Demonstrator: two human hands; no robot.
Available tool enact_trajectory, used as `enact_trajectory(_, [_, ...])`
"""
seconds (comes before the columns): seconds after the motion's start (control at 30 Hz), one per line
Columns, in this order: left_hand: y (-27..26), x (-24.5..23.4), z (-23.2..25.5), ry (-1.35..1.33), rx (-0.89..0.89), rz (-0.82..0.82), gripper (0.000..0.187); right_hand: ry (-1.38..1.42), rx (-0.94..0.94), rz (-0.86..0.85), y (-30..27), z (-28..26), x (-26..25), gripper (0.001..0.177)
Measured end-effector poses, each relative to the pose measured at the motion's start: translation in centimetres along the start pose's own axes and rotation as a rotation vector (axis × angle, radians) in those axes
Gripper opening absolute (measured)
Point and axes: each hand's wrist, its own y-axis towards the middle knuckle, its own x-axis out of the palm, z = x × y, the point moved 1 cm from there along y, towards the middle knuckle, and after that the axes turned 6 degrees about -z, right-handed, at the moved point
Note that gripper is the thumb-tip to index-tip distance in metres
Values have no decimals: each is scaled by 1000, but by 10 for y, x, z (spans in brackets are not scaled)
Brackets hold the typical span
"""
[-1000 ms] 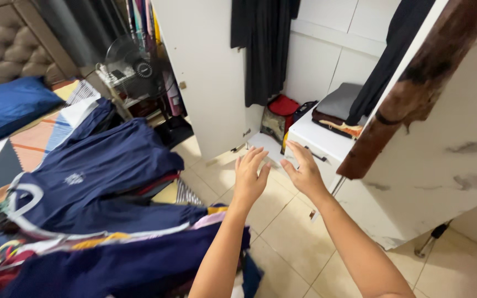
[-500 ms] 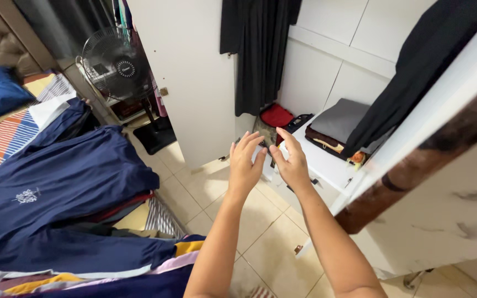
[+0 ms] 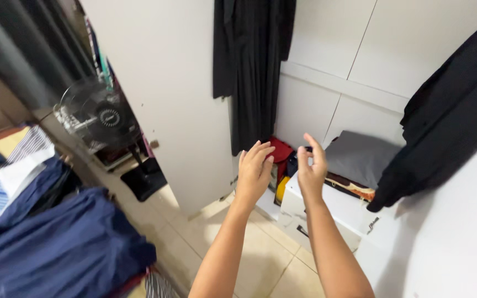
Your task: The person removes garments from hangers, spreads them on a bed, and places some of the garments back onto hangers.
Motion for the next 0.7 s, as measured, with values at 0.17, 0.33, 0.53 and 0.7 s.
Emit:
enact_trajectory(0.17, [57, -5, -37, -45, 41, -97, 25, -124, -175, 117, 54, 11, 4, 32])
enact_trajectory(0.33, [108, 21, -54, -94, 78, -158, 25, -208, -218, 196, 97, 21, -13, 32])
enact_trajectory(0.53, [163, 87, -66, -183, 207, -207, 26, -331, -311, 239, 145, 34, -52, 32])
enact_trajectory(0.7, [222, 156, -58, -292, 309, -279, 24, -476, -441, 292, 194, 39, -87, 32])
